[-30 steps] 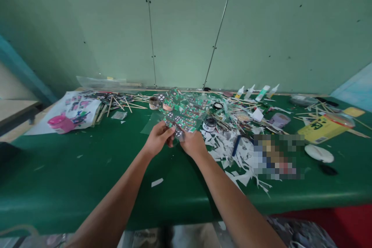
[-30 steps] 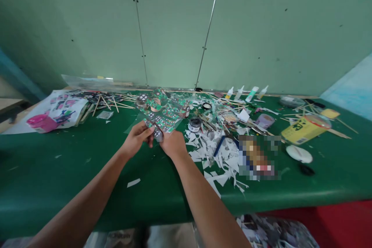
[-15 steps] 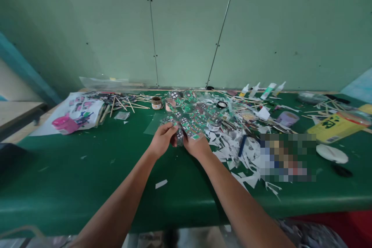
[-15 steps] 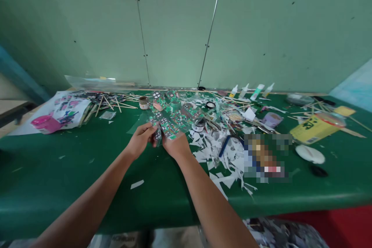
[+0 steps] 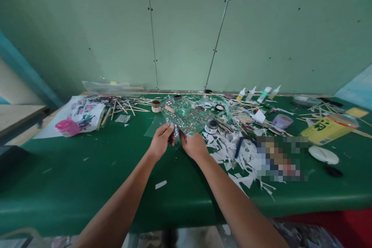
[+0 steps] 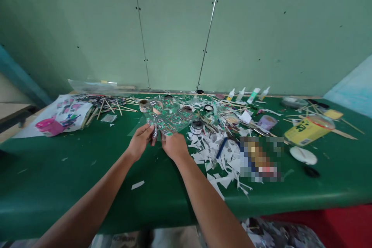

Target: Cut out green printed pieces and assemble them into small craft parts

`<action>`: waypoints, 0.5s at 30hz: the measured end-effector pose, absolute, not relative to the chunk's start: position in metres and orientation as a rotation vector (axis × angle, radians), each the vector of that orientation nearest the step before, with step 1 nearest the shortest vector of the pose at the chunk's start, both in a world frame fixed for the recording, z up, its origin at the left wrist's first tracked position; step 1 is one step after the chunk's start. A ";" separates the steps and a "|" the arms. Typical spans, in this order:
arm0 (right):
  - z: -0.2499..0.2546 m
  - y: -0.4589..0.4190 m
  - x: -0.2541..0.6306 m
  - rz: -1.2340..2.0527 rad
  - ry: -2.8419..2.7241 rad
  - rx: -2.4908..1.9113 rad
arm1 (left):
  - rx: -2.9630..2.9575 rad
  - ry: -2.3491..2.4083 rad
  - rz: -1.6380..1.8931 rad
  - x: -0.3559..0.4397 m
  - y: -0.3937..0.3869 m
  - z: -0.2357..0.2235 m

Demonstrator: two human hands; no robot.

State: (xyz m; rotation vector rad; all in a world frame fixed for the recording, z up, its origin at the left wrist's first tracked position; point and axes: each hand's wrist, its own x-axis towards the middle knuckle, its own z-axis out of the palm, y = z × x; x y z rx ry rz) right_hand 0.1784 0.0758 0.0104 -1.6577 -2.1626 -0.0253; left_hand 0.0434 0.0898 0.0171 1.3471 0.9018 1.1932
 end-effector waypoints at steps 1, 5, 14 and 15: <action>0.011 0.075 0.178 -0.033 -2.154 -1.656 | 1.349 0.900 1.195 0.043 0.090 0.017; 0.009 0.075 0.178 -0.105 -2.155 -1.580 | 1.373 0.871 1.129 0.045 0.089 0.016; -0.009 0.085 0.182 -0.247 -2.043 -1.380 | 1.419 0.810 1.005 0.045 0.088 0.017; -0.010 0.086 0.182 -0.255 -2.032 -1.359 | 1.429 0.801 0.990 0.044 0.088 0.018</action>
